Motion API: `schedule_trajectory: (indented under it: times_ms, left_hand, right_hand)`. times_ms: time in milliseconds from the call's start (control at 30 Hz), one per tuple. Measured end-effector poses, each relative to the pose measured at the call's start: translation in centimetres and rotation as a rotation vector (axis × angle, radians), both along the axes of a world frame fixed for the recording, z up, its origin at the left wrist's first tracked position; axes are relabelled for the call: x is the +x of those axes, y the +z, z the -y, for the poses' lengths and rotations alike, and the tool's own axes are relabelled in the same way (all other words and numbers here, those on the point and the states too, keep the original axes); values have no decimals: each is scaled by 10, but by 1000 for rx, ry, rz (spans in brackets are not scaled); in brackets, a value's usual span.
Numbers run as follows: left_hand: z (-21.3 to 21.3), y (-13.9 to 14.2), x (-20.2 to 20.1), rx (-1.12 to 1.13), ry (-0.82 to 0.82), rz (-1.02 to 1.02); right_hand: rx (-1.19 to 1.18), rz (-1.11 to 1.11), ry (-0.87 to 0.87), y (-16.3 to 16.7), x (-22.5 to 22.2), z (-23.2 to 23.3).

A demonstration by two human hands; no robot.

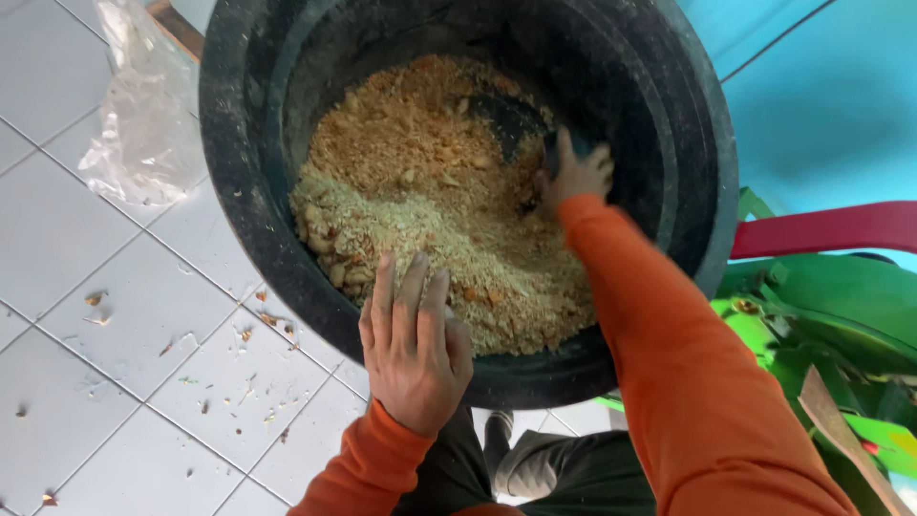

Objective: The person sits at a green grinding machine and uses a wooden scoop to move ground material from the machine tray into a large black basin. They mix and level the material in the basin with the scoop and their hands, then scoop the ground material into a small bowl.

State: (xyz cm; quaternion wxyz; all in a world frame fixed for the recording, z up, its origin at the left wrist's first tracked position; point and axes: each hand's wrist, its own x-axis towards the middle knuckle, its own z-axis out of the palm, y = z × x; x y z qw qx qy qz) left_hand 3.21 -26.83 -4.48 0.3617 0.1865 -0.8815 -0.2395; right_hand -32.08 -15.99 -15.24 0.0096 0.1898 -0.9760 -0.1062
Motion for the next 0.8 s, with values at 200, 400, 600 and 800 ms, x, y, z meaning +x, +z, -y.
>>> schedule_trajectory:
  times_ms: [200,400,600,800]
  left_hand:
    - [-2,6,2,27,8,27]
    - [0,7,1,67,8,21]
    - [-2,5,-1,76,20,72]
    - [1,5,0,69,18,23]
  right_hand:
    - [-105,611,-119,10,35,33]
    - [-518,469,194,22,-20,89]
    - [-320,126,887,-11,-22,202]
    - [-31,120,1232,-4,-8,139]
